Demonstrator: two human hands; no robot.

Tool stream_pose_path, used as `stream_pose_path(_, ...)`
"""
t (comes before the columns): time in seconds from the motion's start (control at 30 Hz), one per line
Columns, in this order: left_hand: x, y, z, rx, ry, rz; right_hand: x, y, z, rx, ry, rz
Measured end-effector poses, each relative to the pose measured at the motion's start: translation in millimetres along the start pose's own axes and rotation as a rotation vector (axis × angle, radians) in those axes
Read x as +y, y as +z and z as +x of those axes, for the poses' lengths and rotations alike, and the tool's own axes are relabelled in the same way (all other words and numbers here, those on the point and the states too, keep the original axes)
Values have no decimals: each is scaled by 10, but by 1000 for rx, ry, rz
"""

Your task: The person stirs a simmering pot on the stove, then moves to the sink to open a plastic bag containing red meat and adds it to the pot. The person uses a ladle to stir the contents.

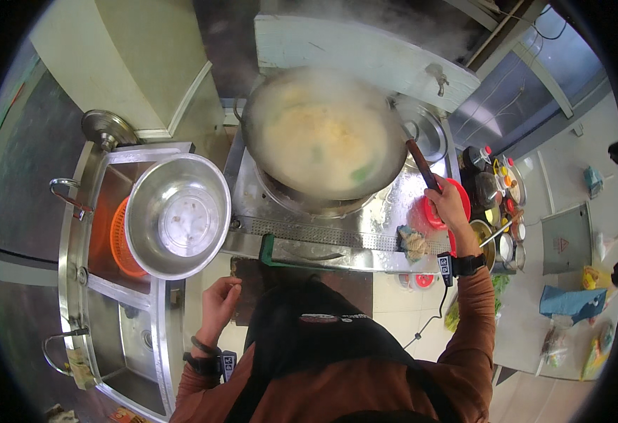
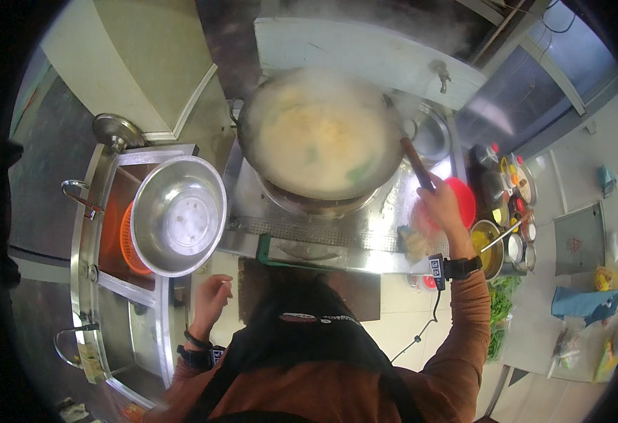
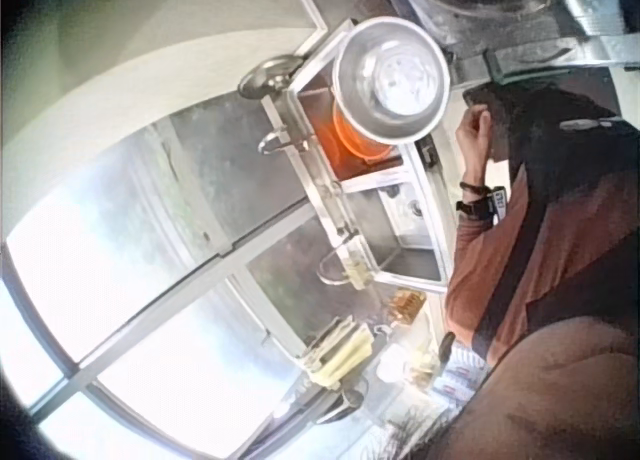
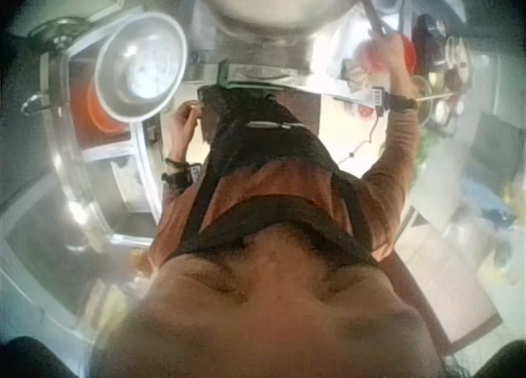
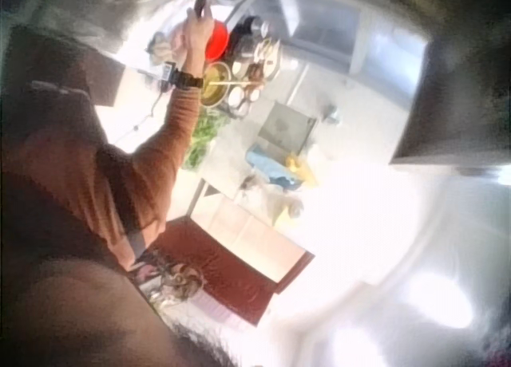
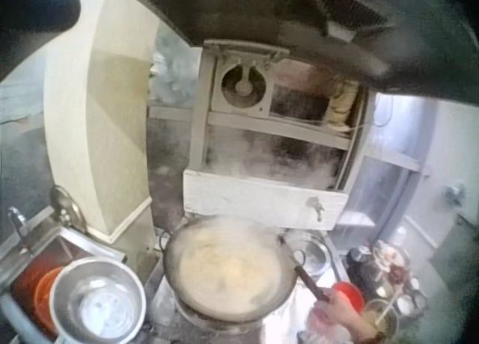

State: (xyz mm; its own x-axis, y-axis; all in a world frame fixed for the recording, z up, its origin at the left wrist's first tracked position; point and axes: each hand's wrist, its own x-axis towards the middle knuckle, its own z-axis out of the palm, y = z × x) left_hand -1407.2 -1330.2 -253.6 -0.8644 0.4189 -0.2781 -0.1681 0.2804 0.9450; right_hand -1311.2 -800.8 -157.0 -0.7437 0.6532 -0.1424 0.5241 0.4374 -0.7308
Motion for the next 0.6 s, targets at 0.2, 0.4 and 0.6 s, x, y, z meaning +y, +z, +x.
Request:
stream_pose_path(0.2, 7, 326, -96, 38, -73, 25, 140, -49, 326, -182, 167, 215)
stream_pose_path(0.4, -69, 323, -108, 30, -132, -26, -41, 42, 398, -374, 366, 388)
stream_pose_path(0.6, -137, 120, 111, -31, -135, -27, -236, 336, 335, -570, 588, 702)
